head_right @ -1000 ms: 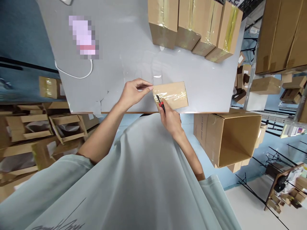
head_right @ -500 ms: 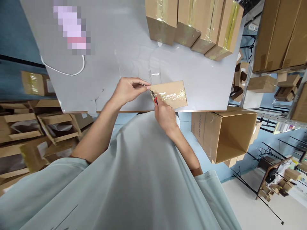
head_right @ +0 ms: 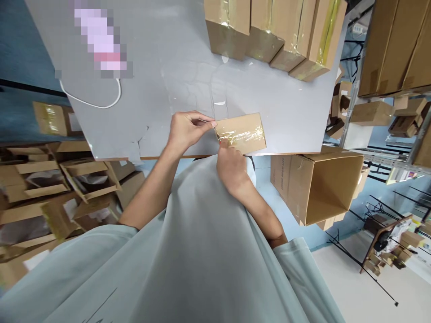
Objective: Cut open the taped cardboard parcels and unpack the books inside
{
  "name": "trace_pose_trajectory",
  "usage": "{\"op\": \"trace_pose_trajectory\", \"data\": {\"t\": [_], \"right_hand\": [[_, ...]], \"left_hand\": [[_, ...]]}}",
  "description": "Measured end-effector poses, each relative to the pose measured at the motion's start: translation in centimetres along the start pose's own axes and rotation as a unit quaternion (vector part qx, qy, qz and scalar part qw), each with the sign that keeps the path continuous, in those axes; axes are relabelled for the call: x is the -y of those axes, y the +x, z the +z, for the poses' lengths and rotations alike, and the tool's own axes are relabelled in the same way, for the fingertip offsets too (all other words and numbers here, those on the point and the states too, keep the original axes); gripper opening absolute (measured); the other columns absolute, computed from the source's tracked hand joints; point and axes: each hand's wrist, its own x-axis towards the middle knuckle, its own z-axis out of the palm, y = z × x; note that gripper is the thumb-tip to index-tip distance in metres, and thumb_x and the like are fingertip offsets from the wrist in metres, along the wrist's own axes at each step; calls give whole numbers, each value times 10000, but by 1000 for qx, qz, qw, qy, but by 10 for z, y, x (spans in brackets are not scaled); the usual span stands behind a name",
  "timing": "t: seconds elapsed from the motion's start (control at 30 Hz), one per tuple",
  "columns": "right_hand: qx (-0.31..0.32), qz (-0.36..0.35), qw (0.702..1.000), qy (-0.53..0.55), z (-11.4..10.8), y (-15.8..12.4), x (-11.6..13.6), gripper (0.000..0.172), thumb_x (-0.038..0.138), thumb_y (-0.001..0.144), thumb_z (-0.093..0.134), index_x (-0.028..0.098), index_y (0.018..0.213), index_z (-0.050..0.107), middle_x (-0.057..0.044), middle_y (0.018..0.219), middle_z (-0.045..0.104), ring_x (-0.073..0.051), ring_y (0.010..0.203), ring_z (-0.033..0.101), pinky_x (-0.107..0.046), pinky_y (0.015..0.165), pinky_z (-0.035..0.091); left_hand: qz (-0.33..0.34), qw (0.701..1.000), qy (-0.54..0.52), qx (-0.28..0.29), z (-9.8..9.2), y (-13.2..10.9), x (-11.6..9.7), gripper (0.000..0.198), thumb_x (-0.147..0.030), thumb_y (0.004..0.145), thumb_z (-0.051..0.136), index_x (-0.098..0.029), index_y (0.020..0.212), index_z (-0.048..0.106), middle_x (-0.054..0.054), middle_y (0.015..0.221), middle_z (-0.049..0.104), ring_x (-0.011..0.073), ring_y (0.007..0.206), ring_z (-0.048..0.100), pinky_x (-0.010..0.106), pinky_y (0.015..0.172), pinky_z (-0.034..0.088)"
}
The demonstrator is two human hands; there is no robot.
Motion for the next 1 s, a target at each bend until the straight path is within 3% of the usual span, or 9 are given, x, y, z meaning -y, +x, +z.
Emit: {"op": "trace_pose_trajectory", "data": {"t": [0.2,0.33,0.5,0.73,0.87,0.93,1.0], "right_hand": [[11,8,1000,-23,3,-14,-3,504,144,1209,363,104,1698,478,-213,1208,838,-300,1123,834,-355,920,635],[15,28,999,-34,12,-18,-4,520,102,1180,400,103,1691,501,-219,1166,838,-289,1045,853,-336,863,646],[0,8,1000,-27,24,-16,-8,546,142,1164,496,92,1707,472,-222,1141,838,-302,1067,853,-364,906,665],[12,11,999,-39,48,-27,-24,532,144,1175,393,135,1701,475,-190,1069,851,-273,975,850,-317,807,650],[15,7,999,-30,45,-38,-26,532,157,1171,426,157,1700,481,-182,1073,849,-276,989,844,-316,812,627],[-4,3,1000,4,39,-45,-35,507,210,1186,450,197,1689,508,-147,1036,848,-277,936,838,-323,807,609],[-71,14,995,70,35,-45,-56,469,299,1208,445,226,1659,551,-114,1016,847,-277,889,826,-325,808,588]], "left_hand": [[4,999,38,-17,3,-7,-2,87,-318,857,852,-273,911,905,12,983,888,235,862,811,351,846,634],[-2,999,45,-26,9,-15,-3,100,-316,880,830,-264,924,903,11,983,883,220,845,814,334,830,624],[19,996,66,-50,15,-19,-1,95,-303,900,812,-265,930,893,7,1036,883,212,846,817,330,833,623],[16,995,68,-70,20,-21,1,115,-318,914,800,-250,956,883,22,1039,874,202,829,793,332,825,614],[15,996,61,-70,20,-18,3,126,-323,928,790,-246,978,877,29,1077,872,201,844,791,330,844,609],[12,996,57,-70,20,-16,4,142,-330,934,785,-241,1000,874,32,1089,869,200,854,792,321,839,602],[11,996,52,-73,20,-15,5,167,-343,939,783,-237,1030,873,38,1112,865,198,861,792,314,832,597]]}}
